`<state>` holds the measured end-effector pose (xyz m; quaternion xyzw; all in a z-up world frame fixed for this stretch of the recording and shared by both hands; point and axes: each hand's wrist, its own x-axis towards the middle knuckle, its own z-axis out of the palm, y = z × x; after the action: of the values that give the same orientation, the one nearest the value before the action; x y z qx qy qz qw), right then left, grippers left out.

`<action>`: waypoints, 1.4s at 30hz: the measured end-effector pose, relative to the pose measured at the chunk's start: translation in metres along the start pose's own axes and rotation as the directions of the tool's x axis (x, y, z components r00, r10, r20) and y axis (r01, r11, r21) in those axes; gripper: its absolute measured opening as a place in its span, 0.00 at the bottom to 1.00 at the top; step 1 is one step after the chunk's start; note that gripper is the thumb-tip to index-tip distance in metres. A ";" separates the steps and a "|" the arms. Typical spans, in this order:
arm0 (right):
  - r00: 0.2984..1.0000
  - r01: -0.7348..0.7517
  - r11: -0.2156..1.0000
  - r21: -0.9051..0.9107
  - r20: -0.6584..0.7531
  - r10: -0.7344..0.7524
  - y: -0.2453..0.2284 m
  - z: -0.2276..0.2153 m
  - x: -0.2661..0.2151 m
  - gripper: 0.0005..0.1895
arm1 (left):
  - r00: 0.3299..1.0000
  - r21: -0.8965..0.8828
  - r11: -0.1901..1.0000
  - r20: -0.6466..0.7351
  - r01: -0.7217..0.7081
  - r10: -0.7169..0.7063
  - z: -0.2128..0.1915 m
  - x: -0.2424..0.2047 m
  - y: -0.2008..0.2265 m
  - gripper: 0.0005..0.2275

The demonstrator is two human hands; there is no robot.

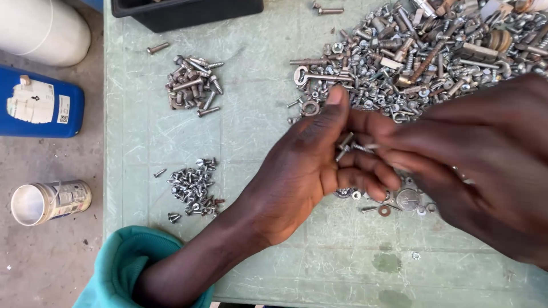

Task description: The person sorts a mixed pile of metal fasteners on a table, picking up individual screws, nuts, and washers and placing them into separate small piles. The hands repeatedly sift through the pile, identify items by type, and move them to designated areas on the table.

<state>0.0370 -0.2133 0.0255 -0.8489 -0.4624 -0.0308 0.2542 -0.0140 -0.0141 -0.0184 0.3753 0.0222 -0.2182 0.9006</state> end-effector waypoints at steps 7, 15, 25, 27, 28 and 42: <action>0.997 -0.073 0.991 -0.116 0.016 0.076 0.017 -0.019 -0.014 0.14 | 0.944 0.114 0.991 -0.328 0.068 -0.027 0.005 -0.007 0.033 0.18; 0.993 0.082 0.970 -0.228 0.097 -0.061 0.021 0.015 -0.008 0.24 | 0.887 0.517 0.831 -0.259 -0.207 0.382 -0.011 -0.001 0.038 0.15; 0.996 0.089 0.982 -0.168 0.043 -0.083 0.035 -0.012 -0.010 0.10 | 0.910 0.905 0.357 0.072 -0.231 0.407 0.005 -0.008 0.036 0.10; 0.991 0.050 0.993 -0.109 0.127 -0.036 0.038 -0.009 -0.010 0.10 | 0.916 0.985 0.068 0.121 -0.158 0.381 0.005 -0.007 0.029 0.07; 0.991 0.045 0.993 -0.112 0.127 -0.031 0.035 -0.010 -0.009 0.10 | 0.917 0.984 0.070 0.124 -0.162 0.378 0.003 -0.006 0.026 0.07; 0.987 0.089 0.995 0.039 0.130 -0.093 0.025 -0.020 -0.004 0.06 | 0.901 0.920 -0.331 0.315 -0.212 0.298 -0.009 -0.002 0.006 0.04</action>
<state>0.0587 -0.2365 0.0314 -0.8228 -0.5168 0.0211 0.2354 -0.0129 -0.0037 -0.0204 0.9349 -0.2168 0.0652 0.2733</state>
